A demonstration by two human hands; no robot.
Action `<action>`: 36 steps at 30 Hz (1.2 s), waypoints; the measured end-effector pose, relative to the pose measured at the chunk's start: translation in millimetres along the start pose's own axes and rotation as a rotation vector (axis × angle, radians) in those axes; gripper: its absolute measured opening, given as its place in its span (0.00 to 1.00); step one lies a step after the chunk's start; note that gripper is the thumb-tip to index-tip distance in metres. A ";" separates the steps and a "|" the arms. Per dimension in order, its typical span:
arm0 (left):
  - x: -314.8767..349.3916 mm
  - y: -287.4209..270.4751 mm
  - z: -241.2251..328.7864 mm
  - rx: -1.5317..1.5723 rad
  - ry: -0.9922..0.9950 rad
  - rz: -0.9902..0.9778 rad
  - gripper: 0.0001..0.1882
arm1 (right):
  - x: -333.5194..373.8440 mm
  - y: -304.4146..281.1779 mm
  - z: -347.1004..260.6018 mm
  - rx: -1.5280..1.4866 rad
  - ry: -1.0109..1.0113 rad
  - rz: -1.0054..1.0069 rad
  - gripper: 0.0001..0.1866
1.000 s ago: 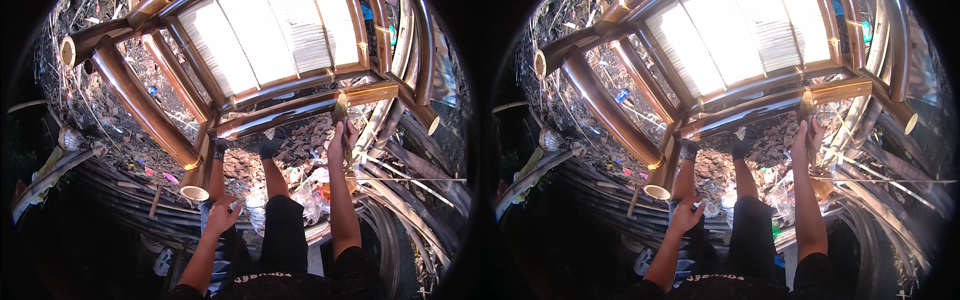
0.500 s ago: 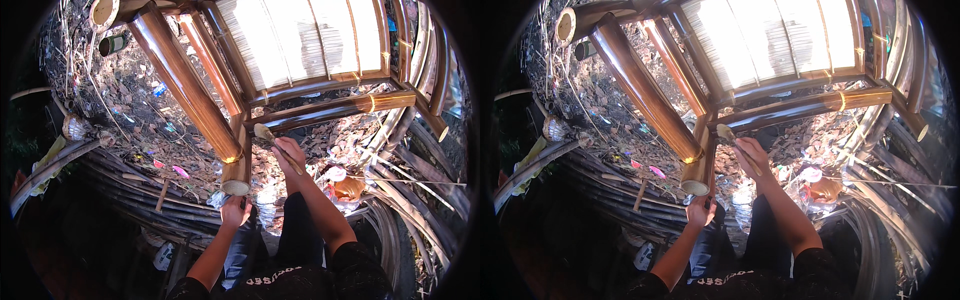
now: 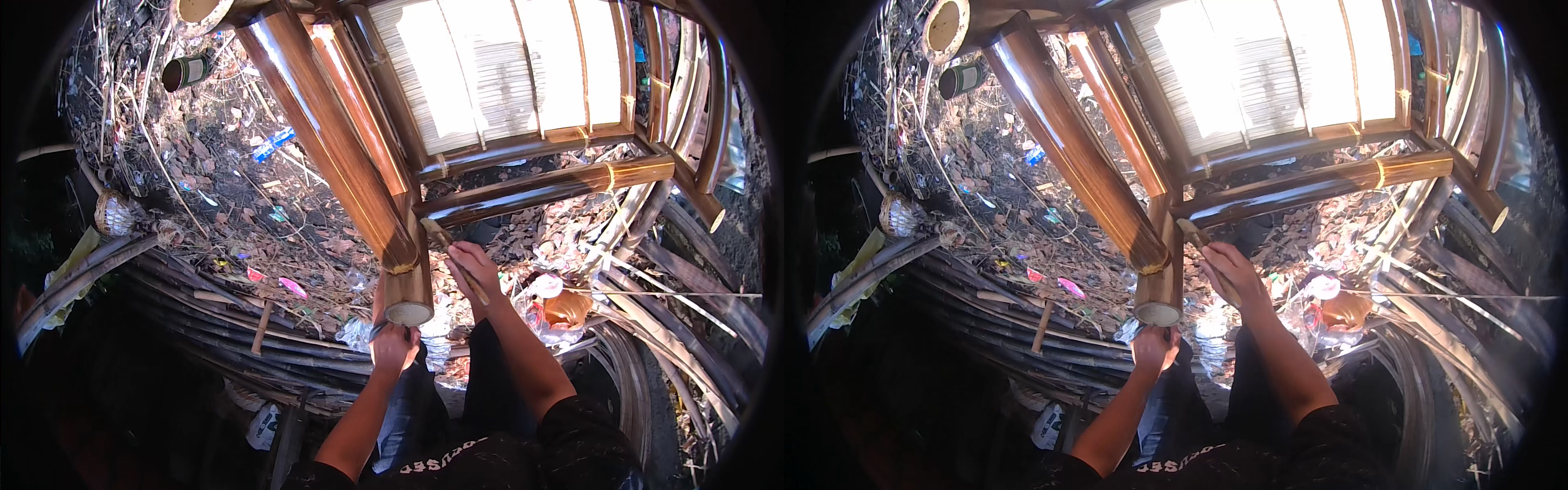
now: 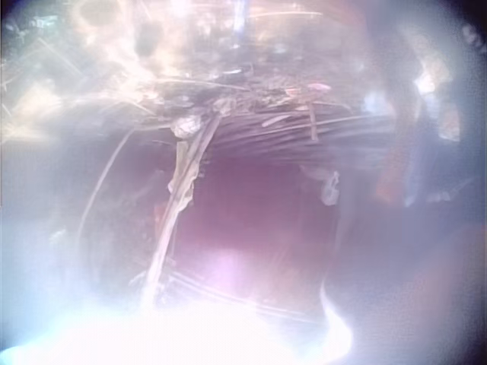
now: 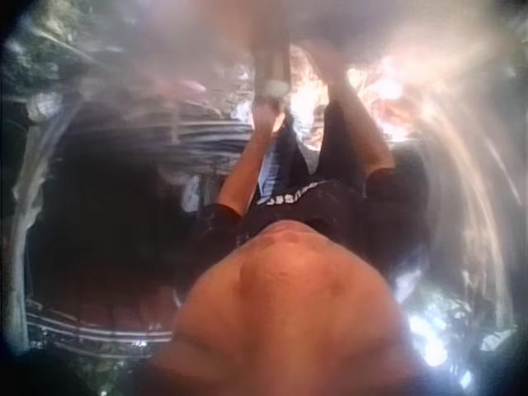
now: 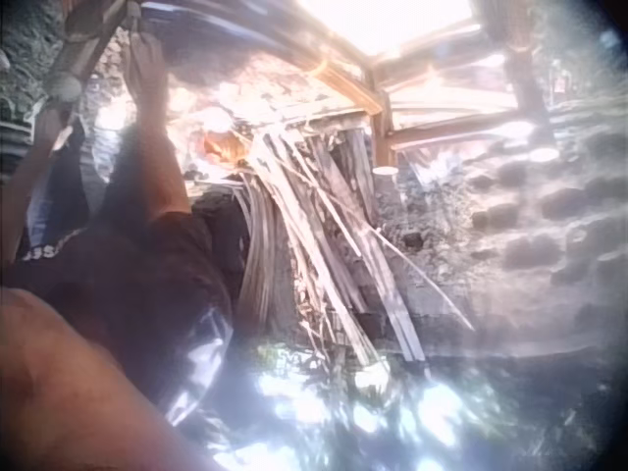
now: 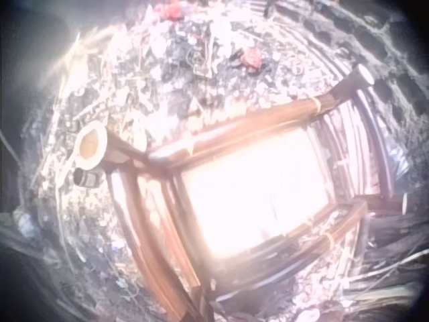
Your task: The person paints a bamboo chair with dark varnish using a brush, repeatedly dipping the brush into a container and applying the finish to the frame and seat. The chair is repositioned several times to access different sides.
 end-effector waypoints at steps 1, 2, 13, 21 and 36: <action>0.7 -0.9 -1.8 -0.021 0.102 0.084 0.20 | -10.2 -17.7 11.2 -0.117 0.103 0.256 0.15; -5.1 -1.2 -2.2 -0.014 0.072 0.071 0.20 | -19.5 -36.9 27.5 -0.234 0.207 0.500 0.14; -8.6 -12.7 -3.3 -0.048 -0.034 -0.013 0.23 | -138.3 48.0 7.5 -0.061 0.372 -0.647 0.15; -13.5 -15.1 -5.6 -0.127 -0.096 -0.056 0.26 | -56.6 -33.2 -45.9 -0.610 0.353 -0.346 0.13; -13.5 -25.0 9.3 -0.191 -0.039 -0.102 0.24 | -211.1 -75.6 -184.8 -0.373 -0.911 0.145 0.10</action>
Point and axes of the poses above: each hand's wrist, its own x-axis away from the middle knuckle, its own y-axis out of the palm, z = x × y, the point moved 9 cm from there along -x, towards the middle knuckle, and after that the axes turned 2 degrees about y, right-handed, at the moved point
